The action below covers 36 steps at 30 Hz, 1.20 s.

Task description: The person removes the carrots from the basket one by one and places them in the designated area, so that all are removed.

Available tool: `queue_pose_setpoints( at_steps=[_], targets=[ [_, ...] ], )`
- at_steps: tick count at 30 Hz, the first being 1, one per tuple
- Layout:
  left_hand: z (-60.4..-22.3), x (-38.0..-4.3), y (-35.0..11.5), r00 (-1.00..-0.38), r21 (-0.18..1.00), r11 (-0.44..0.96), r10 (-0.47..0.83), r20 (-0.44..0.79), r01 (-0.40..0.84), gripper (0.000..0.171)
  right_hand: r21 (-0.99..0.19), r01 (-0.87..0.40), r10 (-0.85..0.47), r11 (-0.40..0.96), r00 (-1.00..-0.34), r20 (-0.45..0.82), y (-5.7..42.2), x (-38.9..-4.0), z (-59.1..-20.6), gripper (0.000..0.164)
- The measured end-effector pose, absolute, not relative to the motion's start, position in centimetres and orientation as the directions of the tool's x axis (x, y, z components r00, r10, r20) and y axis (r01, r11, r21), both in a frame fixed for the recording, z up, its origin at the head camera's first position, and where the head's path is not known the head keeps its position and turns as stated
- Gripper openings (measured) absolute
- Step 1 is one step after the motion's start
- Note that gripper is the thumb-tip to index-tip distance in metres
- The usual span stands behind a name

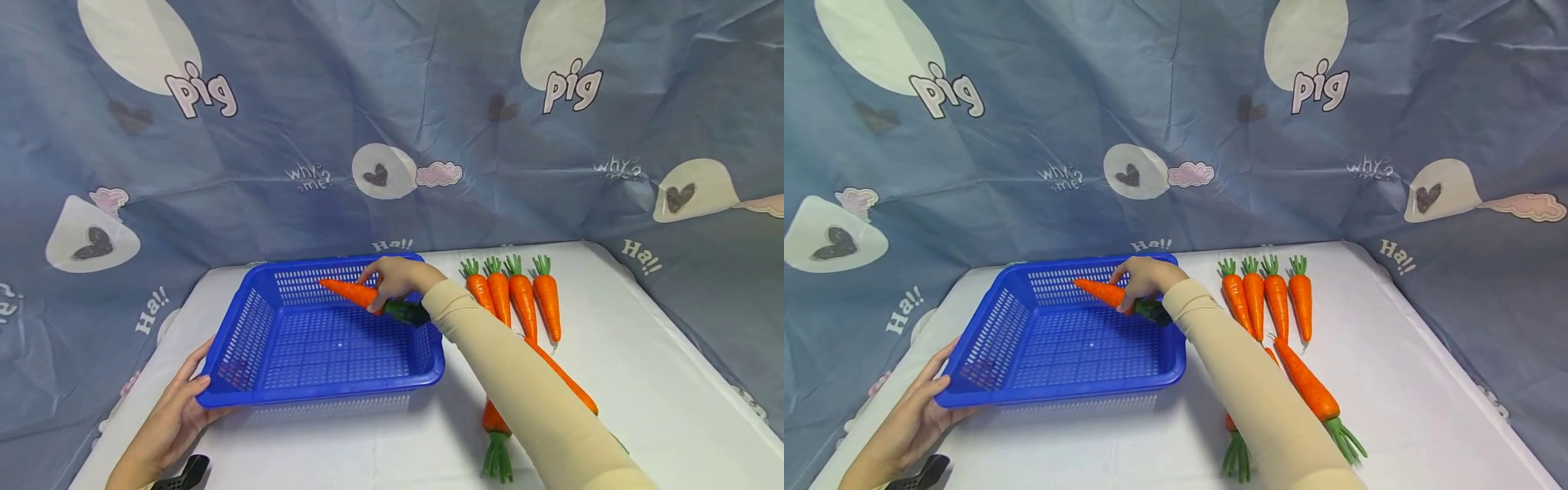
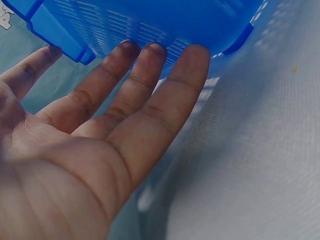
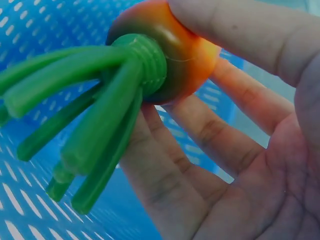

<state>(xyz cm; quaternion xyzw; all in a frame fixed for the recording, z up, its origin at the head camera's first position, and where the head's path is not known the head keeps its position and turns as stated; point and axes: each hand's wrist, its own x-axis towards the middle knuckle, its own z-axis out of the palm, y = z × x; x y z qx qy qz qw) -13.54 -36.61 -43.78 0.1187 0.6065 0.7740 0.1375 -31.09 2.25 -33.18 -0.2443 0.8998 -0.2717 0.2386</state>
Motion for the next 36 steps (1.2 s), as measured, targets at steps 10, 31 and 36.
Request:
queue_pose_setpoints(
  at_steps=[10,31,36],
  targets=[
    [-44.0,-13.6,-36.7,-0.926,0.968,-0.244,0.375,0.035,-0.062,0.058,-0.695,-0.256,-0.563,0.672,-0.786,-0.254,4.3,-31.2,-31.1,0.058],
    [-43.8,-13.6,-36.7,-0.931,0.971,-0.227,0.366,0.017,-0.071,0.058,-0.769,-0.169,-0.471,0.617,-0.862,-0.189,12.7,-30.7,-27.4,0.062],
    [-43.8,-13.6,-36.6,-0.933,0.973,-0.222,0.359,0.020,-0.065,0.058,-0.771,-0.157,-0.447,0.617,-0.876,-0.179,14.3,-30.1,-27.1,0.062]
  ],
)
